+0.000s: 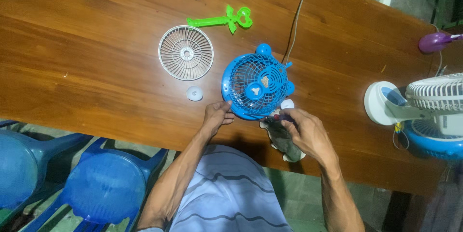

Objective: The person assembles a small blue fan on a wooden table. They attach the fan blades to the motor, place the front grille, and secure it with a screwdriver. The person then attaches the rear grille and tightens the screws.

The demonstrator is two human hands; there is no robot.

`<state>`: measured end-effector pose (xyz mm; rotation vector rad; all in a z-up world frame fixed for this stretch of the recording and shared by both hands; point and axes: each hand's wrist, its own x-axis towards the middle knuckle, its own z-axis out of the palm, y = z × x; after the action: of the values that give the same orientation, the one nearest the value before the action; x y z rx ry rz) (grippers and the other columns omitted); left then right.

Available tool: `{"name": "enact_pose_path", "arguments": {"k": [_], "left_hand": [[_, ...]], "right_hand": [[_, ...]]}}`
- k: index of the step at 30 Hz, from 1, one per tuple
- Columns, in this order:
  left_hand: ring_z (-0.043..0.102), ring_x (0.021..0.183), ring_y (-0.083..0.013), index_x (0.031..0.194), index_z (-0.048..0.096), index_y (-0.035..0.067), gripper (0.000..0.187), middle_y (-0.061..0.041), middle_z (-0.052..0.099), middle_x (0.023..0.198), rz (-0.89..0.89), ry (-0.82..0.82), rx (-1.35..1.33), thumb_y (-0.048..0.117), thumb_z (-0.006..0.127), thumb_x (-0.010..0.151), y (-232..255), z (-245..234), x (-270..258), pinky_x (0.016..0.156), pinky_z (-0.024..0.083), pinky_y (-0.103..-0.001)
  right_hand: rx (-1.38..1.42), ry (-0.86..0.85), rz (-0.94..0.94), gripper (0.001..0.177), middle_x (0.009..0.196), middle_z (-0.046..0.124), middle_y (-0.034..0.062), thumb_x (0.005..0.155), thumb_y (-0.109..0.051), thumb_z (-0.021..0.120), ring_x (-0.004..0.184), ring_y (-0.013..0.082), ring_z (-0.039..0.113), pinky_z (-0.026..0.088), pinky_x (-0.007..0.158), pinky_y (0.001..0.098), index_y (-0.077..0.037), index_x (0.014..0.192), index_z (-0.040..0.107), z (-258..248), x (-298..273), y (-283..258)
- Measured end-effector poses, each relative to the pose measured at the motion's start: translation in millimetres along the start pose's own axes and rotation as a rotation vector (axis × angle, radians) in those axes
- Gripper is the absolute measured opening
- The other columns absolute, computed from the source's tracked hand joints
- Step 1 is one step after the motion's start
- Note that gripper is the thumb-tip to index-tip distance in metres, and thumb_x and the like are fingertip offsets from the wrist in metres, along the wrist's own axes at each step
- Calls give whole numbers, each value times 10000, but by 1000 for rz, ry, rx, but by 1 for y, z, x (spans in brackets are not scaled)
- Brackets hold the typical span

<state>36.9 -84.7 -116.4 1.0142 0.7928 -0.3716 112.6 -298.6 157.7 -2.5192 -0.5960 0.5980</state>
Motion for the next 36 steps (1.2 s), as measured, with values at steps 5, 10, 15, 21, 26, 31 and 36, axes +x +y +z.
{"name": "enact_pose_path", "arguments": {"k": [5,10,15,21,26,31,36], "left_hand": [[716,753,-198,1039,715,-40,400,-112,705,935,-13,16,-18,350,672,963,0,-3,6,629,612,-306],[705,738,-190,1036,728,-32,415,-118,724,924,11,-10,-20,372,673,960,2,-7,4,629,609,-304],[712,734,-191,1034,735,-18,421,-125,737,916,-17,-23,6,390,667,958,6,-9,5,634,613,-302],[720,744,-200,1025,733,-18,427,-131,739,928,-22,-15,2,400,677,955,0,-10,12,633,610,-313],[735,762,-202,1033,723,-12,437,-125,735,939,-38,-30,-3,414,678,946,-4,-14,17,644,622,-317],[727,744,-211,1011,719,-21,458,-130,729,939,-66,-57,15,431,676,949,-2,-17,21,645,627,-320],[725,710,-200,982,708,-15,422,-118,727,898,-59,-52,6,405,686,949,9,-24,22,624,631,-310]], "right_hand": [[-75,-36,-95,292,1056,733,153,865,-136,712,975,379,690,544,816,459,-100,1155,704,-1,9,-12],[-232,-112,-138,255,1041,707,165,887,-154,684,930,390,679,541,771,486,-121,1139,708,0,19,-28],[-349,-145,-145,229,928,713,204,915,-239,665,829,418,686,542,681,510,-58,1053,685,3,32,-43],[-545,-216,96,426,776,702,265,981,-453,658,762,433,698,548,691,515,-30,930,673,5,37,-56],[-279,-14,-132,427,757,709,260,881,-334,656,690,479,684,522,565,561,56,1050,612,13,32,-44],[-473,-118,107,410,805,709,260,997,-436,619,793,464,696,541,699,556,-27,991,600,18,31,-36],[-340,-53,86,419,798,708,279,929,-389,638,764,502,679,521,655,592,2,1062,567,18,28,-39]]}}
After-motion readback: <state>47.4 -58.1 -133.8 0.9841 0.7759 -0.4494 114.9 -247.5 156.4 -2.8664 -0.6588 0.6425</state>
